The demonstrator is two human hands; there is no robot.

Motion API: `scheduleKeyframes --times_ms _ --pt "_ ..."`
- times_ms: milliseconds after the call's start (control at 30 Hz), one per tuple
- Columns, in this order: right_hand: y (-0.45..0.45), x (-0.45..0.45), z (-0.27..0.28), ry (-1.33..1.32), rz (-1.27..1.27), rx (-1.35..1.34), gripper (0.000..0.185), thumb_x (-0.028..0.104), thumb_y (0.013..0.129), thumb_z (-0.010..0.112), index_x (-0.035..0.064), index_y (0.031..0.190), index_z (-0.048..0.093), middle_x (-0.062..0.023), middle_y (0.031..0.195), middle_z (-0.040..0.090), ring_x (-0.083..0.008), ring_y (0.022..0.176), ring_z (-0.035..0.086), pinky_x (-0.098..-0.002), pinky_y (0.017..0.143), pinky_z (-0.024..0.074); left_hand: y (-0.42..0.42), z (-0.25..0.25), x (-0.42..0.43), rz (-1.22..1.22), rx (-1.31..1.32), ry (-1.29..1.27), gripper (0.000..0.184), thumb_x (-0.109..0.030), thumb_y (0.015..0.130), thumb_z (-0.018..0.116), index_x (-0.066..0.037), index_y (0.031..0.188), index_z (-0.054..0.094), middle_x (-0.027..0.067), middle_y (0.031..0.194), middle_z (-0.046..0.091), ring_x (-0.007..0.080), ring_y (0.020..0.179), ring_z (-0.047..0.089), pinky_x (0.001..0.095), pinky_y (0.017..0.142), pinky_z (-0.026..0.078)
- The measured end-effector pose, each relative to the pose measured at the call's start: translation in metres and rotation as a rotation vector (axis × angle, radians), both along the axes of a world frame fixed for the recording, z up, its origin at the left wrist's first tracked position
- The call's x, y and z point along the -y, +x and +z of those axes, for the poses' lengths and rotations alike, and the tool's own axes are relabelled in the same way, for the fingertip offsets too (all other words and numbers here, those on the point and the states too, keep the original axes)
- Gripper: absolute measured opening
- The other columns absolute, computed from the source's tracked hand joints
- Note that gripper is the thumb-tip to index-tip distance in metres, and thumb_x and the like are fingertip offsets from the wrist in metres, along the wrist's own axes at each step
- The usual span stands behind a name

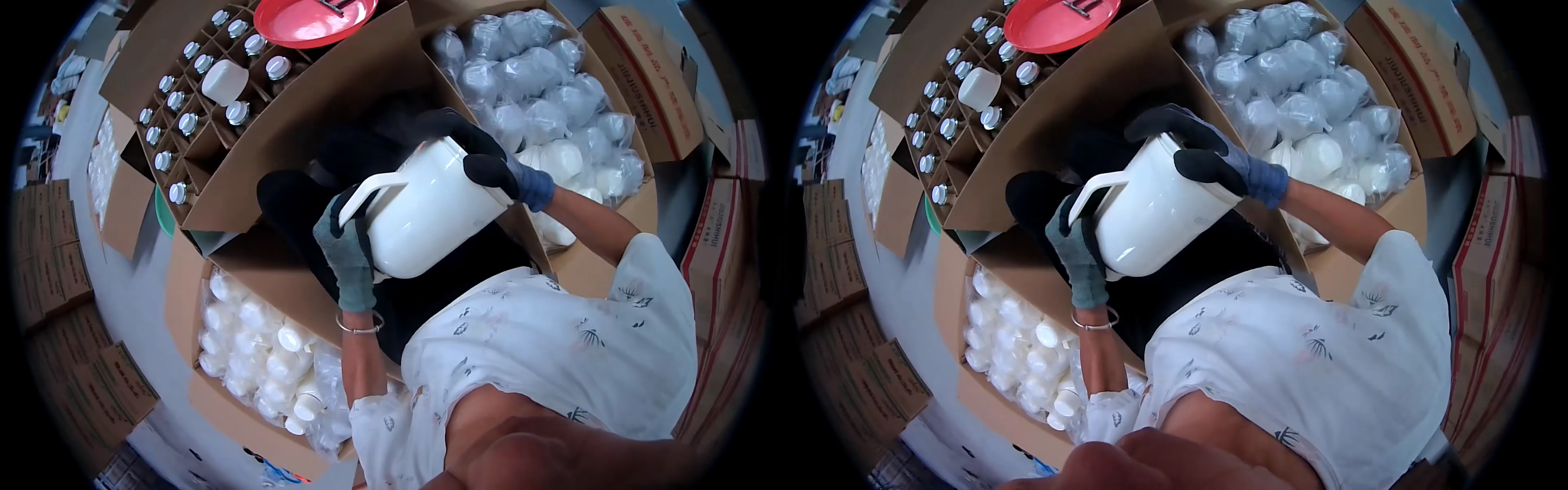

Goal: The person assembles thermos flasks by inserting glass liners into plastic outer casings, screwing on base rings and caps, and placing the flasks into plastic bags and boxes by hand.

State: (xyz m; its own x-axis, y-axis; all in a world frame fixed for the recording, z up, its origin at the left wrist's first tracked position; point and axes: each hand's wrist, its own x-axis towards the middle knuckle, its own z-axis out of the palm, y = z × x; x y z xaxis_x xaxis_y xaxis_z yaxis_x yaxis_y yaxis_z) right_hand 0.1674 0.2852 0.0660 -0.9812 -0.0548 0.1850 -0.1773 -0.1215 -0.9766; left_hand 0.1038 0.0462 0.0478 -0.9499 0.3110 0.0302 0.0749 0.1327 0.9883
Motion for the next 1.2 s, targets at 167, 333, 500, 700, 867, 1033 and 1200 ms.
scheduleKeyframes --times_ms 167,333,500,700,867,1033,1200 --pt "-0.005 0.006 -0.022 -0.254 -0.09 0.105 0.057 0.046 0.079 0.06 0.0058 0.12 0.053 -0.0083 0.112 0.053 -0.016 0.103 0.051 -0.0314 0.092 0.0415 -0.002 0.011 -0.006 -0.051 -0.244 -0.01 0.026 -0.007 0.08 0.054 0.003 0.101 0.066 0.0085 0.095 0.068 0.0182 0.087 0.063 0.0306 0.083 0.049" --pt "-0.015 -0.033 -0.036 0.104 0.025 0.118 0.057 0.039 0.088 0.055 0.0054 0.133 0.045 -0.0102 0.128 0.049 -0.017 0.116 0.047 -0.0309 0.1 0.037 0.004 -0.01 -0.003 0.071 -0.063 0.038 0.026 -0.005 0.078 0.052 0.004 0.097 0.067 0.013 0.091 0.07 0.0224 0.086 0.066 0.0335 0.082 0.05" --pt "-0.006 -0.05 0.024 0.023 0.017 0.06 0.059 0.039 0.09 0.053 0.005 0.136 0.041 -0.0109 0.133 0.045 -0.0184 0.122 0.042 -0.032 0.104 0.0316 -0.005 0.021 0.013 0.14 0.174 0.175 0.026 -0.002 0.08 0.051 0.004 0.101 0.066 0.0111 0.092 0.069 0.021 0.08 0.066 0.0331 0.075 0.053" --pt "0.016 -0.022 -0.068 0.112 -0.068 0.166 0.061 0.039 0.092 0.05 0.0046 0.14 0.035 -0.0118 0.139 0.04 -0.0201 0.128 0.037 -0.0333 0.109 0.0252 -0.008 0.016 -0.018 -0.099 -0.328 -0.073 0.029 0.002 0.076 0.051 0.002 0.101 0.066 0.0162 0.096 0.069 0.0285 0.09 0.067 0.0351 0.084 0.051" --pt "0.007 -0.054 -0.06 0.144 -0.011 0.321 0.063 0.039 0.094 0.048 0.0041 0.144 0.031 -0.0125 0.143 0.037 -0.0215 0.133 0.032 -0.0344 0.113 0.0198 -0.012 -0.002 -0.004 -0.065 0.002 0.022 0.028 -0.002 0.079 0.05 0.004 0.1 0.066 0.0116 0.091 0.069 0.0179 0.083 0.063 0.0299 0.078 0.05" --pt "-0.009 -0.023 0.013 0.363 0.166 -0.225 0.07 0.035 0.086 0.062 0.0079 0.144 0.032 -0.0125 0.145 0.032 -0.0237 0.135 0.028 -0.0343 0.11 0.025 -0.024 -0.029 0.003 -0.125 0.116 0.069 0.024 -0.007 0.081 0.054 0.003 0.099 0.066 0.0121 0.093 0.068 0.0203 0.085 0.064 0.0321 0.08 0.051" --pt "0.003 -0.033 -0.136 0.387 -0.048 -0.182 0.079 0.027 0.079 0.074 0.0082 0.143 0.032 -0.0085 0.144 0.037 -0.0189 0.132 0.036 -0.0351 0.113 0.0226 0.01 0.067 -0.056 -0.473 -0.997 -0.606 0.03 -0.008 0.07 0.056 -0.003 0.099 0.063 0.0115 0.105 0.064 0.0321 0.105 0.059 0.0453 0.104 0.038"
